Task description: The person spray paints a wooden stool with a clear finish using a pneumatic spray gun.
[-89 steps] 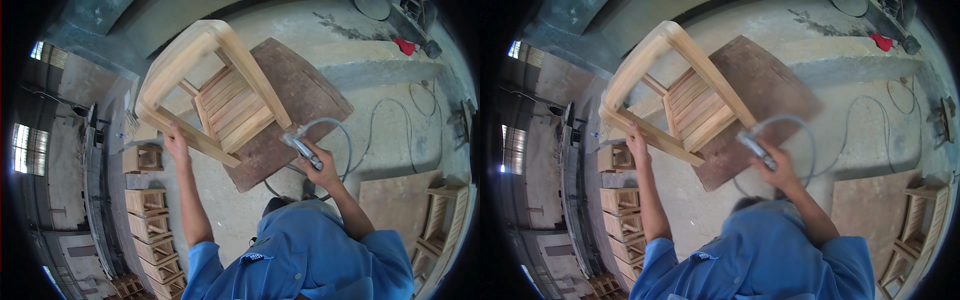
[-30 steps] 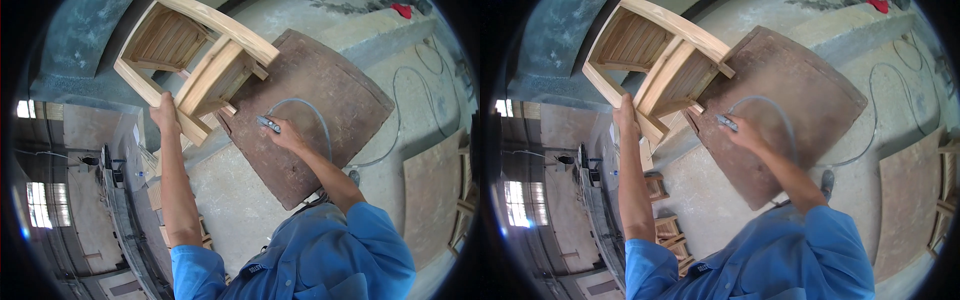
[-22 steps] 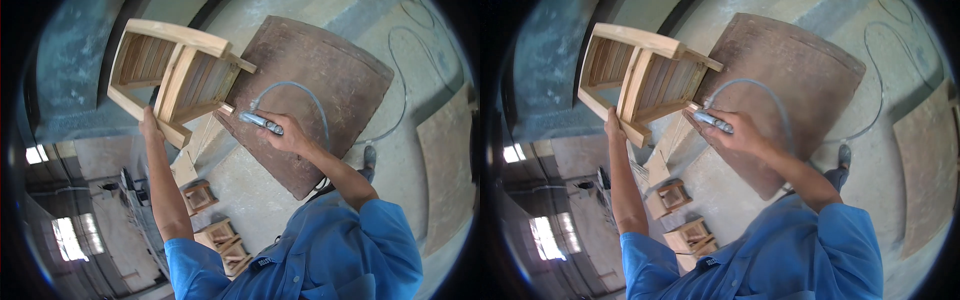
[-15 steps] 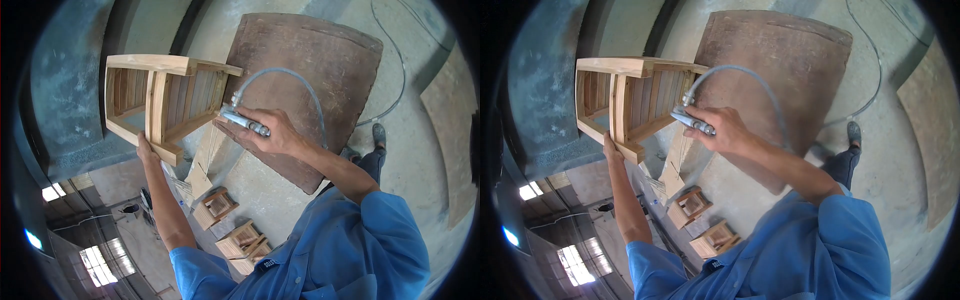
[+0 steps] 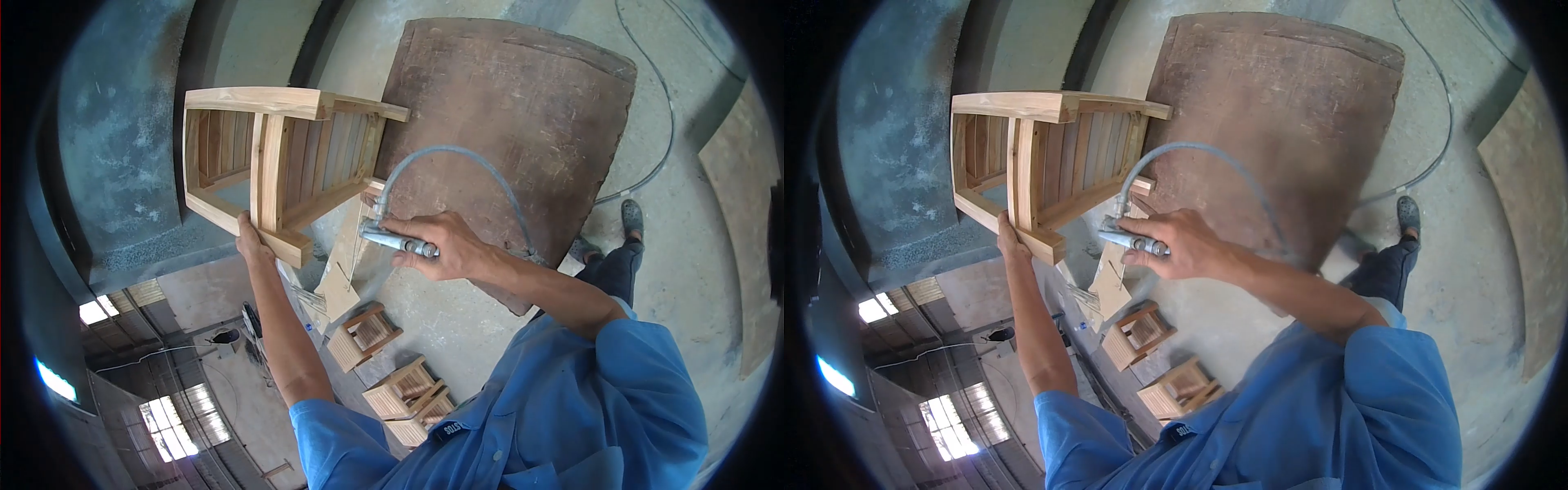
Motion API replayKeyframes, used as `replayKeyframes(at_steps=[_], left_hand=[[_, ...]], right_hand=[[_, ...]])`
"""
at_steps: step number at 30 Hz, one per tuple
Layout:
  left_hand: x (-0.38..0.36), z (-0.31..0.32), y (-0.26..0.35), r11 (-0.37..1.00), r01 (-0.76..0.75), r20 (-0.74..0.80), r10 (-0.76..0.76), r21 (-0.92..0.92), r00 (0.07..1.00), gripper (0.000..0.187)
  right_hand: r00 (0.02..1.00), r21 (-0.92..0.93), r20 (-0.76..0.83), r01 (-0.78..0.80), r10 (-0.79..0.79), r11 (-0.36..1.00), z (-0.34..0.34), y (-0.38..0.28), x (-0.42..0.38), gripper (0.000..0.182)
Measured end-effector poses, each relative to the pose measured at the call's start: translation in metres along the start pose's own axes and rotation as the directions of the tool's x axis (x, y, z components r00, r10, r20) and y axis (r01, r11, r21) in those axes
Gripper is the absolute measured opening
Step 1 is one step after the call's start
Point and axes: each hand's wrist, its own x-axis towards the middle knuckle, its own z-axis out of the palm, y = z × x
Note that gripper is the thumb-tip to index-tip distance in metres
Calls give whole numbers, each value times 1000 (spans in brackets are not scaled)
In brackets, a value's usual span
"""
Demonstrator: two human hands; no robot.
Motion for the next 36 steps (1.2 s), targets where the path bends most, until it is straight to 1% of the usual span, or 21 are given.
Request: replayKeyframes(at_steps=[2, 4, 5, 7, 8, 10, 11, 13, 15, 18, 20, 21, 22, 24, 26, 28, 29, 31, 32, 34, 36], left_hand=[[3, -2, -3, 1000, -12, -1, 12, -5, 1000, 59], [6, -2, -6, 1000, -9, 23, 10, -28, 1000, 58], [7, -2, -7, 999, -11, 24, 12, -34, 1000, 58], [9, -3, -10, 997, 0, 19, 1, -71, 1000, 55], [4, -2, -7, 997, 0, 16, 2, -75, 1000, 55], [-4, -1, -3, 999, -9, 12, 10, -37, 1000, 51], [-5, 0, -3, 999, -10, 14, 11, -39, 1000, 51], [-9, 3, -2, 998, -3, -13, 2, -69, 1000, 51], [-11, 4, -1, 997, -10, 2, 11, -76, 1000, 51], [-9, 3, -3, 996, -28, 15, 30, -82, 999, 52], [-9, 4, -2, 996, -37, 18, 39, -80, 999, 52], [-9, 4, -2, 998, -27, 12, 28, -65, 1000, 52], [-9, 4, -1, 999, -16, 5, 17, -50, 1000, 52], [-11, 5, -1, 999, -14, 4, 14, -49, 1000, 52], [-8, 5, -2, 998, -14, 7, 14, -54, 1000, 53], [-5, 4, -5, 996, -21, 27, 24, -90, 999, 52], [-5, 5, -5, 995, -22, 31, 25, -93, 999, 52], [-4, 4, -5, 998, -8, 15, 9, -57, 1000, 51], [-2, 3, -6, 998, -9, 17, 9, -57, 1000, 51], [1, 3, -9, 999, -17, 31, 19, -46, 999, 51], [4, 4, -10, 998, -14, 28, 16, -55, 999, 50]], right_hand=[[1000, -19, 20, 24, -24, 1000, 2, 2, 2, 51], [994, 64, -105, -28, 34, 998, 6, 11, 6, 53], [994, 60, -105, -23, 29, 998, 0, 12, 9, 53], [972, 102, -80, -210, 219, 972, -21, 12, 14, 51], [974, 100, -77, -207, 215, 973, -29, 11, 18, 51], [946, 15, -300, -123, 122, 992, -43, 9, 26, 49], [931, -23, -341, -142, 126, 990, -48, 9, 30, 49], [931, -24, -326, -181, 163, 983, -52, 12, 34, 49], [929, -21, -309, -221, 204, 975, -49, 13, 34, 49], [955, 5, -251, -163, 159, 987, -31, 18, 26, 50], [982, 4, -168, -90, 90, 996, -17, 21, 18, 49], [987, 30, -117, -112, 115, 993, -11, 25, 14, 48], [987, 31, -116, -112, 115, 993, -7, 24, 11, 48], [995, -3, -88, -52, 52, 999, -1, 23, 8, 46], [995, -34, -81, -55, 52, 998, 0, 28, 7, 46], [970, 14, -104, -219, 219, 976, -6, 35, 9, 52], [970, 11, -107, -218, 218, 976, -11, 38, 12, 52], [933, -7, -241, -278, 268, 961, -20, 46, 20, 51], [933, -8, -242, -277, 267, 961, -25, 49, 26, 51], [899, -90, -375, -277, 225, 957, -35, 54, 36, 50], [888, -58, -389, -288, 244, 956, -35, 56, 39, 49]])
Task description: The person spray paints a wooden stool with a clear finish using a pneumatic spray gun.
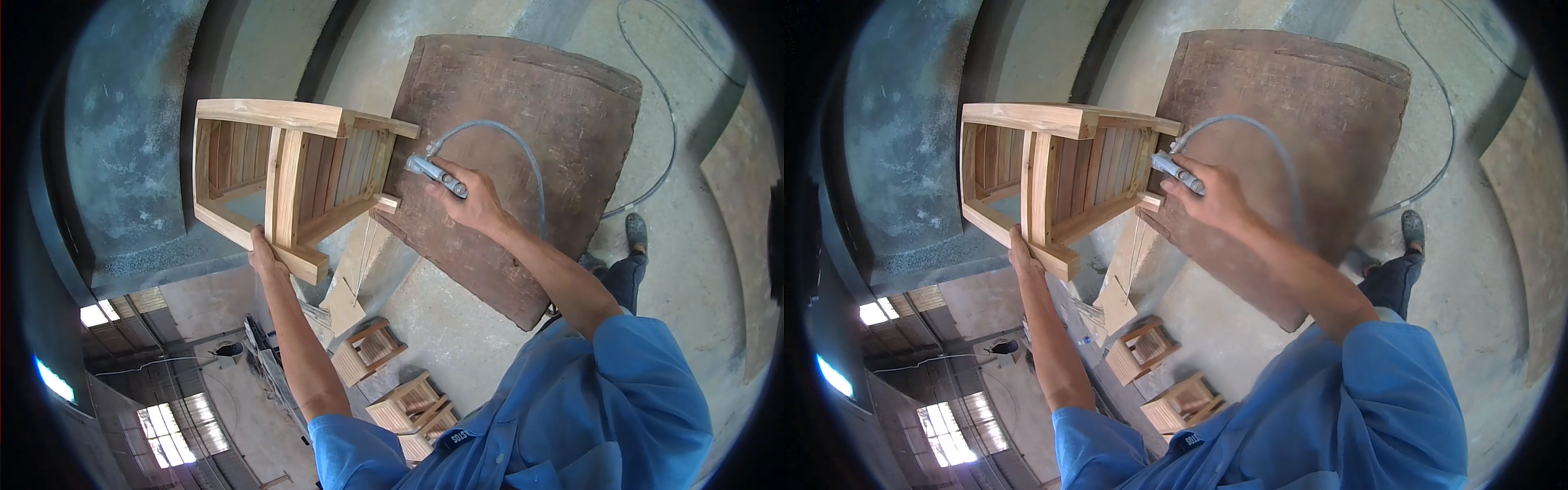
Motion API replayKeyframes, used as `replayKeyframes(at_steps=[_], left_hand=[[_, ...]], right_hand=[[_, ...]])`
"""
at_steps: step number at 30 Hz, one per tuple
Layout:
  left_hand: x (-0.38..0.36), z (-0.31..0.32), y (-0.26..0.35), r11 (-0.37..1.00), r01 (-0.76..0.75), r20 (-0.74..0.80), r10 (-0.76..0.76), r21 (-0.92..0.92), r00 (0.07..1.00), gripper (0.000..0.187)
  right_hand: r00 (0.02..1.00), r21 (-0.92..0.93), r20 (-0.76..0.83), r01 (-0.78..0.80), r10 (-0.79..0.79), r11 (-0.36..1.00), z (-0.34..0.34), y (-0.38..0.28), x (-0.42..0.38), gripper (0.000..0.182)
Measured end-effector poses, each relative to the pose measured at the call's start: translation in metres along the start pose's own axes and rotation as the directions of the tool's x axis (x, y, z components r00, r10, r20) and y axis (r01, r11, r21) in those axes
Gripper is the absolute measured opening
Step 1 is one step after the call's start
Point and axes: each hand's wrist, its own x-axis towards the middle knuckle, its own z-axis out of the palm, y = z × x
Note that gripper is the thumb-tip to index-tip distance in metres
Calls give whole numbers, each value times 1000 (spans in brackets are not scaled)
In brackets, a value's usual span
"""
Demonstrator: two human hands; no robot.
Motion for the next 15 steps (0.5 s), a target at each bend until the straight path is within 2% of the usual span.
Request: replayKeyframes(at_steps=[3, 5, 8, 13, 15], left_hand=[[6, -2, -3, 1000, 0, -1, 0, 0, 1000, 49], [1, 1, 1, 1000, -1, -1, 1, 7, 1000, 48], [-10, 6, 7, 1000, -15, -26, 16, 14, 1000, 48], [-6, 5, 3, 999, -43, 6, 44, -20, 999, 49], [-5, 5, 3, 999, -37, -4, 37, -11, 999, 49]], right_hand=[[998, 28, 63, -6, 4, 1000, 7, 6, -3, 49], [983, 29, 185, -13, 7, 999, 16, 11, -13, 48], [973, 50, 221, 50, -60, 997, 30, 12, -26, 48], [964, 64, 258, 47, -62, 997, 39, 17, -22, 47], [968, 31, 247, -46, 37, 998, 31, 17, -10, 46]])
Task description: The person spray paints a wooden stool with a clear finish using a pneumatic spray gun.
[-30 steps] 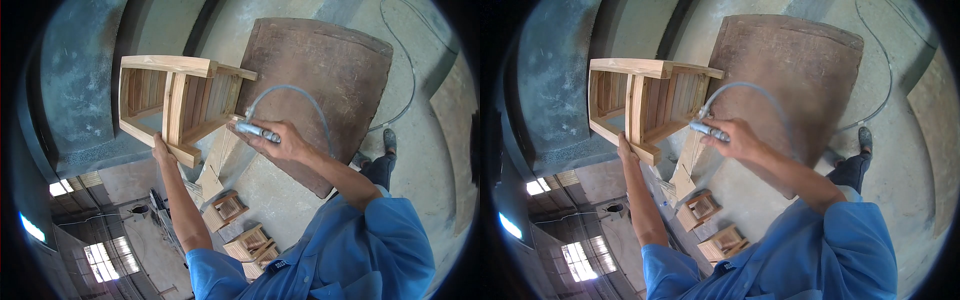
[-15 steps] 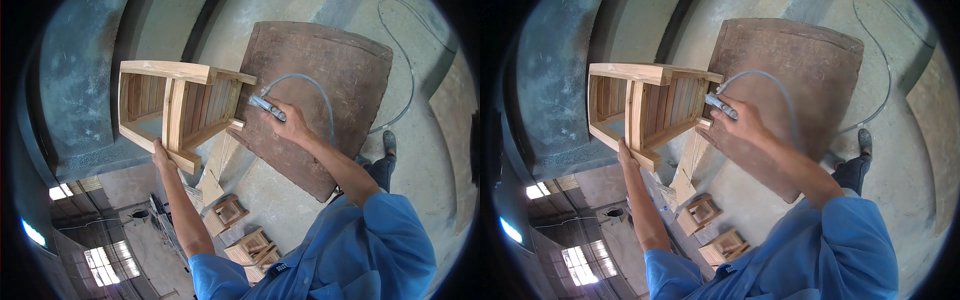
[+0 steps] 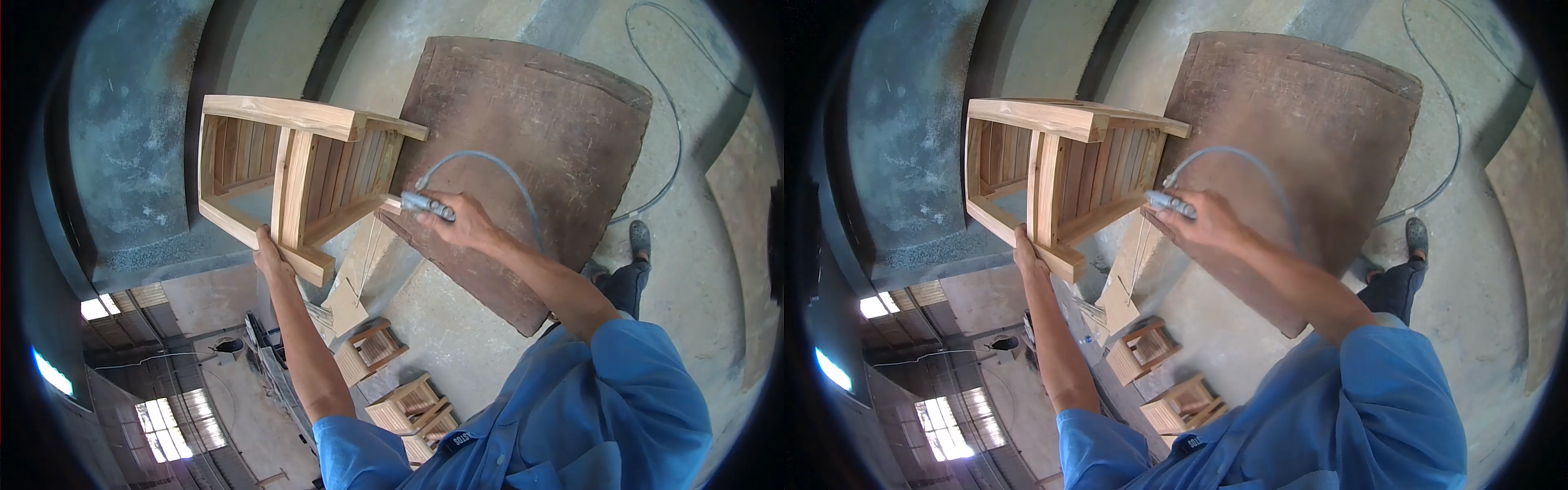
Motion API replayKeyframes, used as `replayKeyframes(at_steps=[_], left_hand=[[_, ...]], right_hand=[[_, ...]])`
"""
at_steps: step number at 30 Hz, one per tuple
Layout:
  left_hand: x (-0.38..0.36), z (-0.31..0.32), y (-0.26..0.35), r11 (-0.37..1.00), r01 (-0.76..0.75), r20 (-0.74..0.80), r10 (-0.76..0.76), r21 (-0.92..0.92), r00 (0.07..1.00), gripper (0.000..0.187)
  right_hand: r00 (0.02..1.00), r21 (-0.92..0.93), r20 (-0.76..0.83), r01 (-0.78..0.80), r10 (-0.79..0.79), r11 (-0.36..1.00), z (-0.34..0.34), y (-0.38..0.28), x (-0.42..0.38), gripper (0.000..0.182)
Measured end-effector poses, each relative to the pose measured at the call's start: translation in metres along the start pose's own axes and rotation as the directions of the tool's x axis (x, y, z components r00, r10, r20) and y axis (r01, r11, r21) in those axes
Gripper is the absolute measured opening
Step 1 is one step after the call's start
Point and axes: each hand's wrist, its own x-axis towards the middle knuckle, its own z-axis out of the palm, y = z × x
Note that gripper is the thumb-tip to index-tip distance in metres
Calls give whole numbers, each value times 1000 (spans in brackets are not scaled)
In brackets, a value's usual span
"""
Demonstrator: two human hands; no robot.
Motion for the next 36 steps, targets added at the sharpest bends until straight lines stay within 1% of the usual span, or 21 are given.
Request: replayKeyframes(at_steps=[1, 3, 4, 5, 7, 9, 11, 13, 14, 15, 17, 20, 21, 23, 24, 25, 27, 29, 31, 33, 36], left_hand=[[-1, 1, 0, 1000, 7, -10, -7, 12, 1000, 49], [-1, 0, -1, 1000, 1, -3, -1, 4, 1000, 50], [-1, 1, -1, 1000, -5, 3, 5, -2, 1000, 50], [0, 2, -1, 1000, -4, 2, 4, -2, 1000, 50], [0, 1, -1, 1000, 13, -3, -13, 5, 1000, 50], [-6, -7, -1, 1000, 24, 2, -24, 15, 1000, 51], [-2, -6, -1, 1000, 26, 14, -26, 13, 1000, 51], [0, -7, -3, 998, 39, -10, -39, 39, 999, 44], [2, -8, -4, 998, 40, -12, -40, 42, 999, 44], [4, -8, -6, 998, 44, -14, -44, 37, 999, 44], [9, 0, -5, 999, 44, -9, -44, 23, 999, 43], [5, 3, -5, 1000, 19, -20, -19, 6, 1000, 42], [4, 3, -4, 1000, -3, -1, 3, -4, 1000, 44], [2, 2, -3, 1000, -23, 15, 23, -18, 1000, 47], [1, 3, -2, 1000, -22, 10, 22, -16, 1000, 45], [2, 4, -3, 1000, -20, 5, 21, -15, 1000, 44], [4, 4, -4, 1000, -13, -9, 13, -1, 1000, 44], [6, 4, -6, 1000, -4, -26, 4, 17, 1000, 44], [6, 5, -7, 1000, -29, -34, 29, 0, 999, 44], [4, 8, -6, 1000, -30, -40, 31, 8, 999, 44], [-5, 11, -1, 1000, -28, -41, 28, 7, 999, 45]], right_hand=[[1000, -2, 1, 2, -2, 1000, -9, -4, 6, 46], [976, -11, 7, -216, 216, 976, -25, -12, 18, 46], [986, -22, -137, -103, 99, 994, -24, -7, 22, 48], [986, -23, -136, -103, 99, 994, -25, -3, 28, 48], [974, -51, -226, -38, 26, 998, -25, 5, 38, 49], [976, -49, -215, -32, 21, 998, -16, 8, 30, 50], [994, -76, -107, 5, -13, 997, 1, 17, 23, 50], [996, -70, -84, 23, -29, 997, 14, 22, 17, 49], [997, -65, -62, 38, -42, 997, 20, 24, 13, 48], [997, -63, -59, 36, -40, 997, 24, 26, 11, 48], [999, -59, 38, 2, 1, 998, 25, 25, 17, 45], [1000, -50, -5, -9, 9, 999, 20, 28, 27, 44], [1000, -52, -2, -7, 7, 999, 15, 29, 31, 44], [986, -88, -53, -165, 160, 982, -3, 17, 41, 45], [985, -94, -118, -141, 129, 986, -3, 27, 48, 45], [985, -98, -117, -139, 127, 986, -4, 31, 56, 45], [965, -100, -263, -33, 6, 994, -3, 38, 65, 45], [965, -116, -263, -24, -7, 993, 1, 45, 72, 45], [965, -128, -261, -14, -19, 992, 6, 48, 73, 45], [984, -127, -178, -48, 24, 991, 10, 46, 70, 45], [991, -84, -131, -34, 23, 996, 19, 40, 64, 45]])
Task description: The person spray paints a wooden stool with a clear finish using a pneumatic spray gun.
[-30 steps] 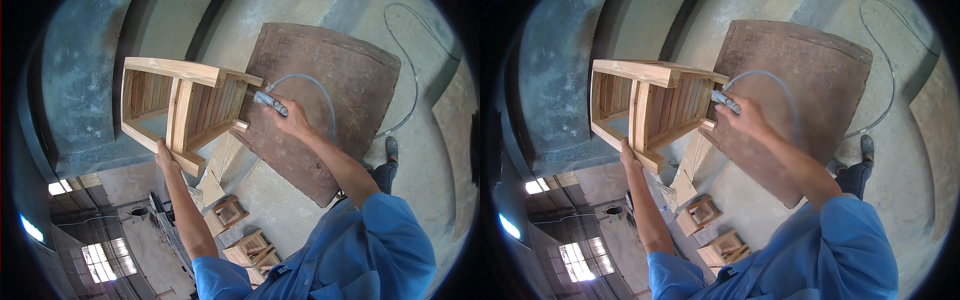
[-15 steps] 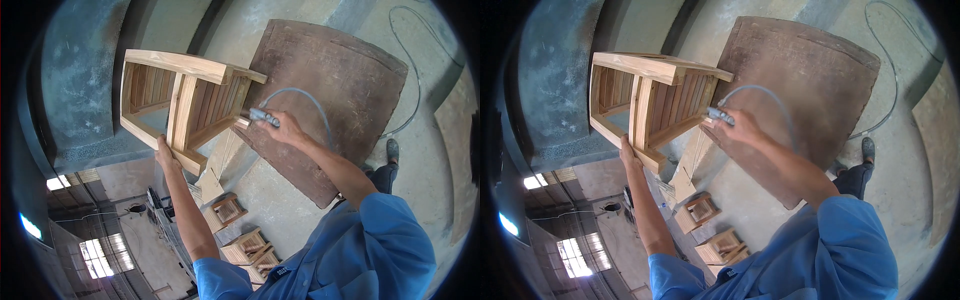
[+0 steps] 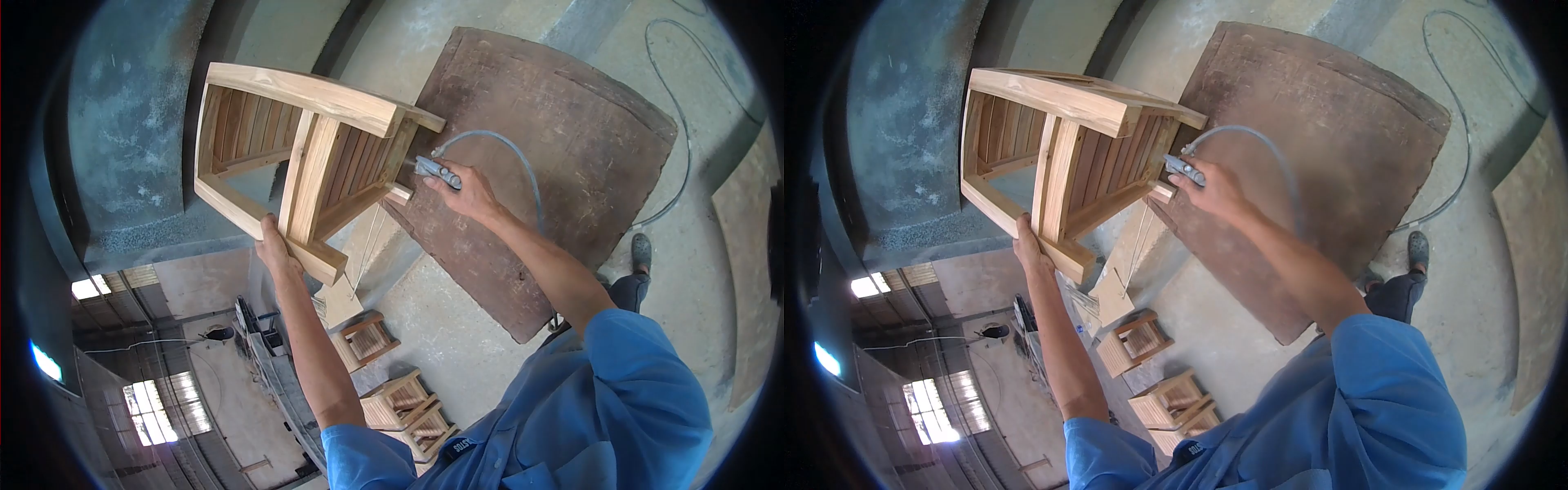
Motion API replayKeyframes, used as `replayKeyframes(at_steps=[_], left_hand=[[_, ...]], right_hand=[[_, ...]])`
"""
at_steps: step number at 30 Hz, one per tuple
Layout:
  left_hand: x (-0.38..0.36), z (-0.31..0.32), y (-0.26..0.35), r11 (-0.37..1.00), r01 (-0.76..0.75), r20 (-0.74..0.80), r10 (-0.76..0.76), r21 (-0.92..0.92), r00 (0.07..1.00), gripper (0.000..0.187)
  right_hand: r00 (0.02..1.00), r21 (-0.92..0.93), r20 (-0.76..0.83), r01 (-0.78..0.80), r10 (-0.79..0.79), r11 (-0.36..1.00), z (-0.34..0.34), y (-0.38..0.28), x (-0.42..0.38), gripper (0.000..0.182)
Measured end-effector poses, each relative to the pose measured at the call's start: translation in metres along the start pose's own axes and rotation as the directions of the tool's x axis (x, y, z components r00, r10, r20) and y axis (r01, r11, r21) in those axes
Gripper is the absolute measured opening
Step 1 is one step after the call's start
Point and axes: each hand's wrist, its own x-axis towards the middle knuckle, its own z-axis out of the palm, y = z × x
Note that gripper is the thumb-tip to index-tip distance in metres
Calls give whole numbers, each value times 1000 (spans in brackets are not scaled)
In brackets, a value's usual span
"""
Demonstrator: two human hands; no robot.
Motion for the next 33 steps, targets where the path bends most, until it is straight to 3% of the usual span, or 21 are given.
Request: replayKeyframes(at_steps=[3, 10, 16, 18, 21, 25, 27, 31, 33], left_hand=[[0, 2, 1, 1000, 4, 7, -4, -2, 1000, 47], [5, 4, 0, 1000, 4, 11, -4, 15, 1000, 48], [9, 5, -2, 1000, -24, 9, 24, 5, 1000, 47], [10, 6, -1, 1000, -6, 10, 6, 3, 1000, 48], [13, 6, -3, 1000, 3, 5, -3, 2, 1000, 50], [11, 9, 0, 1000, 11, -6, -11, -5, 1000, 51], [11, 9, 0, 1000, 17, 1, -17, -4, 1000, 52], [16, 9, -3, 999, -34, 6, 34, 16, 999, 53], [13, 8, 2, 1000, 4, 22, -4, 5, 1000, 51]], right_hand=[[995, 2, 75, -59, 58, 998, 9, 3, -4, 44], [989, -13, 140, -37, 39, 999, 18, 10, -11, 41], [951, -106, 173, -242, 258, 964, -17, 11, 13, 41], [982, -105, -1, -189, 190, 976, -31, 12, 18, 42], [987, -109, -130, -110, 95, 988, -36, 23, 18, 41], [989, -77, -143, -56, 45, 995, -49, 16, 16, 42], [980, -171, -142, -164, 140, 972, -57, 20, 19, 41], [973, -189, -152, -200, 173, 961, -67, 24, 12, 49], [984, -97, -160, -89, 73, 991, -67, 29, 0, 48]])
